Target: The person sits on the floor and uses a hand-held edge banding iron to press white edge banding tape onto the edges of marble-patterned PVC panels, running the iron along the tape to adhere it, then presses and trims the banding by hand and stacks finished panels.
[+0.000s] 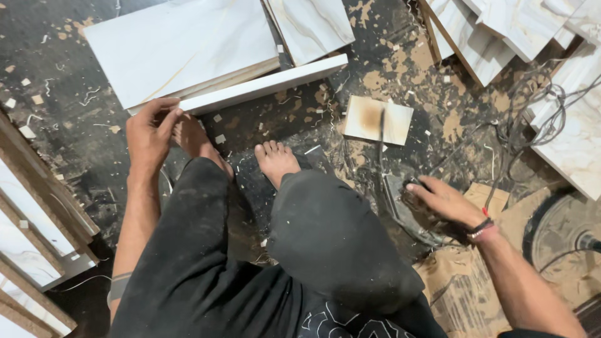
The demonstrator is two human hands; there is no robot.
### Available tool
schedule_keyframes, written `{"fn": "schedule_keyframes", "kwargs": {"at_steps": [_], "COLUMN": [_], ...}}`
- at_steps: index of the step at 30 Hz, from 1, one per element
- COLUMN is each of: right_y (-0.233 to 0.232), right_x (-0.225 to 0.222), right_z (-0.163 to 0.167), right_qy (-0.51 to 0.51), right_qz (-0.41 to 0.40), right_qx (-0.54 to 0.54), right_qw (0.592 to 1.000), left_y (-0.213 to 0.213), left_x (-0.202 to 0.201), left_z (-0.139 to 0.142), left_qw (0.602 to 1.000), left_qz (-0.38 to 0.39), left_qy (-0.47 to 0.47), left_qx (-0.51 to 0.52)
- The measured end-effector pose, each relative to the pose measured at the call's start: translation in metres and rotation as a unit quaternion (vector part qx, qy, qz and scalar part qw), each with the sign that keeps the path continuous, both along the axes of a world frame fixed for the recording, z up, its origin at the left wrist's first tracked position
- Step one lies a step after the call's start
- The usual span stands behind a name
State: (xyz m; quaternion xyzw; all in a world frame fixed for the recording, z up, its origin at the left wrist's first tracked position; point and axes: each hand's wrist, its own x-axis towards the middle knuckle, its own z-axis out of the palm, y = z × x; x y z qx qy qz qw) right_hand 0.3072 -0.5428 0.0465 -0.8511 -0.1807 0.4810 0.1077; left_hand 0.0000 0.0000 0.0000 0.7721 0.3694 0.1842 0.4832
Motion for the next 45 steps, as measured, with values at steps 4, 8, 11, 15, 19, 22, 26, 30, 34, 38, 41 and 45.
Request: {"fn": "schedule_keyframes", "kwargs": {"at_steps": [4, 8, 11, 15, 19, 22, 26, 30, 34, 38, 41, 45], "right_y": [-0.016, 0.012, 0.055, 0.123, 0.171, 0.2, 0.196, 0.182, 0.21, 0.285, 0.325, 0.342], "right_x": [-0.012, 0.007, 0.024, 0.045, 0.053, 0.058, 0.073, 0.106, 0.11, 0.103, 0.095, 0.083], "right_z": [-0.008, -0.034, -0.051, -0.063, -0.08, -0.089, -0.083, -0.058, -0.039, -0.041, -0.053, -0.046], "right_qy": [-0.03, -0.084, -0.041, 0.095, 0.108, 0.107, 0.103, -0.155, -0.355, -0.318, -0.331, -0.37], "right_qz": [-0.06, -0.115, -0.212, -0.366, -0.414, -0.406, -0.355, -0.031, 0.064, 0.172, 0.255, 0.311], "right_qx": [0.071, 0.16, 0.249, 0.291, 0.308, 0.297, 0.287, 0.147, 0.3, 0.429, 0.404, 0.303], "right_qw": [0.995, 0.977, 0.944, 0.879, 0.85, 0.857, 0.883, 0.976, 0.883, 0.828, 0.814, 0.821], "left_y": [-0.01, -0.018, -0.021, -0.023, -0.027, -0.016, -0.017, -0.017, -0.02, -0.02, -0.026, -0.027], "left_x": [-0.005, 0.001, -0.001, -0.004, -0.002, -0.003, 0.003, 0.002, 0.009, 0.012, 0.017, 0.023], "left_z": [-0.001, -0.005, -0.006, -0.008, -0.008, -0.005, 0.004, 0.004, -0.016, -0.025, -0.029, -0.034], "left_qw": [1.0, 1.0, 1.0, 1.0, 1.0, 1.0, 1.0, 0.999, 0.989, 0.983, 0.977, 0.975], "left_qz": [-0.005, 0.0, 0.003, 0.007, 0.006, 0.005, -0.008, 0.012, 0.039, 0.062, 0.065, 0.052], "left_qy": [0.006, 0.015, 0.016, 0.005, -0.001, 0.003, -0.002, -0.006, -0.075, -0.071, -0.078, -0.101], "left_qx": [0.004, 0.006, 0.02, 0.014, 0.006, -0.017, 0.009, -0.03, -0.123, -0.159, -0.188, -0.192]}}
